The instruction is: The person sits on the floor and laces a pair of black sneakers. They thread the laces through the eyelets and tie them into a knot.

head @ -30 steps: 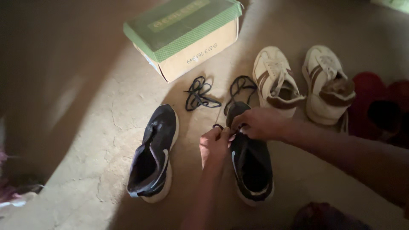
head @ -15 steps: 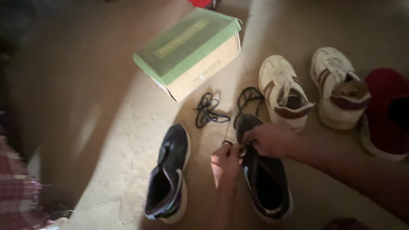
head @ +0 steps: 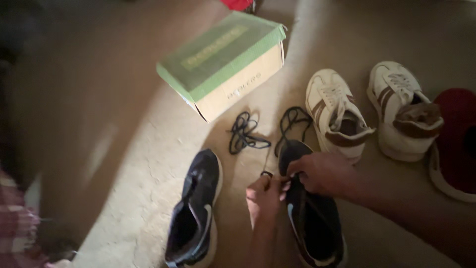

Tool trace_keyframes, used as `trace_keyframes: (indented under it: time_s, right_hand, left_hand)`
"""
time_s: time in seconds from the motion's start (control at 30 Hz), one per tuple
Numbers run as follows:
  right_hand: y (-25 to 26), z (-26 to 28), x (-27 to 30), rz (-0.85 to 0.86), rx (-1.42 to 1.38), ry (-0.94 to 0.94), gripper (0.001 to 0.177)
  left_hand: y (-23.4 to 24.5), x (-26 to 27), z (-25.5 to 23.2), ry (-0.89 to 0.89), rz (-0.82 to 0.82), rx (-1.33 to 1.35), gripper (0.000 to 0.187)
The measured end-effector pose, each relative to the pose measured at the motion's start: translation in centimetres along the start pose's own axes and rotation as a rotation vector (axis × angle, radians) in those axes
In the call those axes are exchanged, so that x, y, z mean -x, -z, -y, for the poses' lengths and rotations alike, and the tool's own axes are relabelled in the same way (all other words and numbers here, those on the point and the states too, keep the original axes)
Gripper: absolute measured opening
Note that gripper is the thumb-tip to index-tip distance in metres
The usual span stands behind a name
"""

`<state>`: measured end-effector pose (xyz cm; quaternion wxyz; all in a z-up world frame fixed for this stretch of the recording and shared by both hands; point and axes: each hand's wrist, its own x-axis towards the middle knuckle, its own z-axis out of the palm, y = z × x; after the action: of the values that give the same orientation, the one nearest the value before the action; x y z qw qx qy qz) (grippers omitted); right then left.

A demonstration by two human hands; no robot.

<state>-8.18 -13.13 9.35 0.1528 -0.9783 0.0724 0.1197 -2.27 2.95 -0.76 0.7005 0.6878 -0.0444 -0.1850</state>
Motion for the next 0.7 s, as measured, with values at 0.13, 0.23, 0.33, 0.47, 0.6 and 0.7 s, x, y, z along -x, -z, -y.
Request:
trace_keyframes:
  time_s: [0.13, 0.23, 0.33, 0.47, 0.6, 0.7]
  right_hand:
    - [0.1, 0.3, 0.1, 0.002, 0.006, 0.0, 0.034]
    - [0.4, 0.5, 0.2, 0.006, 0.006, 0.0, 0.032]
    - [0.8, 0.5, 0.1, 0.035, 0.026, 0.009, 0.033]
    - [1.4, 0.9, 0.2, -0.009, 0.063, 0.042, 0.038]
    - [1.8, 0.2, 0.9, -0.036, 0.0, 0.129, 0.034]
    - [1.7, 0.5, 0.7, -0.017, 0.064, 0.014, 0.028]
  left_hand:
    - [-0.2, 0.2, -0.3, 0.026, 0.003, 0.011, 0.023]
    - [-0.5, 0.7, -1.8, 0.017, 0.012, 0.009, 0.025]
    - [-0.5, 1.8, -3.3, -0.05, -0.002, -0.176, 0.022]
    - [-0.6, 2.0, -5.1, -0.441, -0.049, -0.548, 0.024]
    - [-0.7, 0.4, -4.9, -0.308, -0.003, -0.425, 0.019]
    - [-0.3, -0.9, -4.3, -0.094, -0.013, -0.191, 0.022]
